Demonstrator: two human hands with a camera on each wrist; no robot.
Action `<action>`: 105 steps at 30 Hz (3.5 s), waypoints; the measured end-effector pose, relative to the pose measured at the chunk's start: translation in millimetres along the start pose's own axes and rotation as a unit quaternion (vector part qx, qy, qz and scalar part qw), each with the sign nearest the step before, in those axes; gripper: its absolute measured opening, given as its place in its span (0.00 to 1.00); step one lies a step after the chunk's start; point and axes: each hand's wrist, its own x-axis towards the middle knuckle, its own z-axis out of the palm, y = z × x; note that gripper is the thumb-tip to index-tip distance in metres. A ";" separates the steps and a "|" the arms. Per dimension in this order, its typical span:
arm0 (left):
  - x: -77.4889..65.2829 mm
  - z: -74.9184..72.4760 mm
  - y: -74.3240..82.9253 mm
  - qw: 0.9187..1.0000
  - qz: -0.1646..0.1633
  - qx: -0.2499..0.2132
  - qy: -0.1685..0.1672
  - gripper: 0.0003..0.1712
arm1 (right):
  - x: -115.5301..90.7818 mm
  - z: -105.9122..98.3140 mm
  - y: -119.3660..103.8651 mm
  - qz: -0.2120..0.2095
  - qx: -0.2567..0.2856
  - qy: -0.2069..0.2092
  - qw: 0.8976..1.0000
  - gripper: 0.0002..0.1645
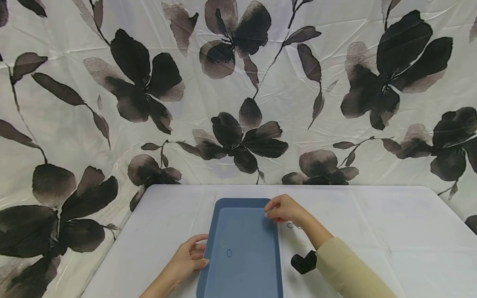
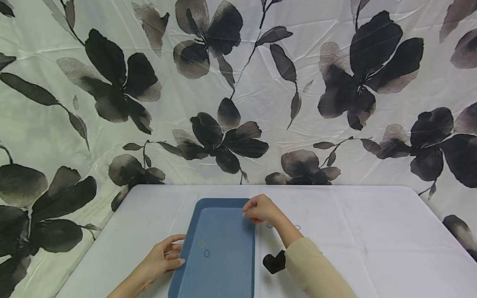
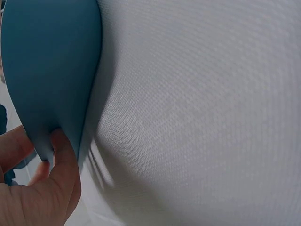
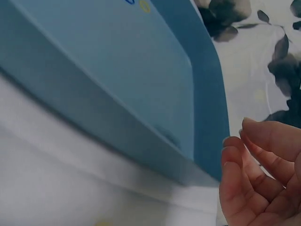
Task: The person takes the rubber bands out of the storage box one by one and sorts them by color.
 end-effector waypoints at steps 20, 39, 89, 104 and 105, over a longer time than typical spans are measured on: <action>-0.3 2.5 3.3 1.000 -0.005 0.004 0.008 0.39 | 4.2 55.9 -2.3 -0.063 0.006 -0.063 0.996 0.10; -2.3 2.0 4.3 1.000 -0.012 -0.010 0.011 0.39 | -16.3 112.1 -4.1 -0.082 -0.056 -0.034 0.994 0.08; -1.4 3.9 5.6 1.000 0.007 -0.006 0.004 0.39 | -8.6 81.3 -9.9 -0.063 0.054 -0.156 0.984 0.06; -0.4 3.8 7.3 1.000 -0.002 -0.009 0.003 0.39 | -9.0 62.6 -13.6 -0.051 0.099 -0.152 0.982 0.09; -0.6 4.0 7.2 1.000 -0.002 -0.009 0.003 0.39 | -9.4 61.9 -13.3 -0.051 0.098 -0.152 0.982 0.09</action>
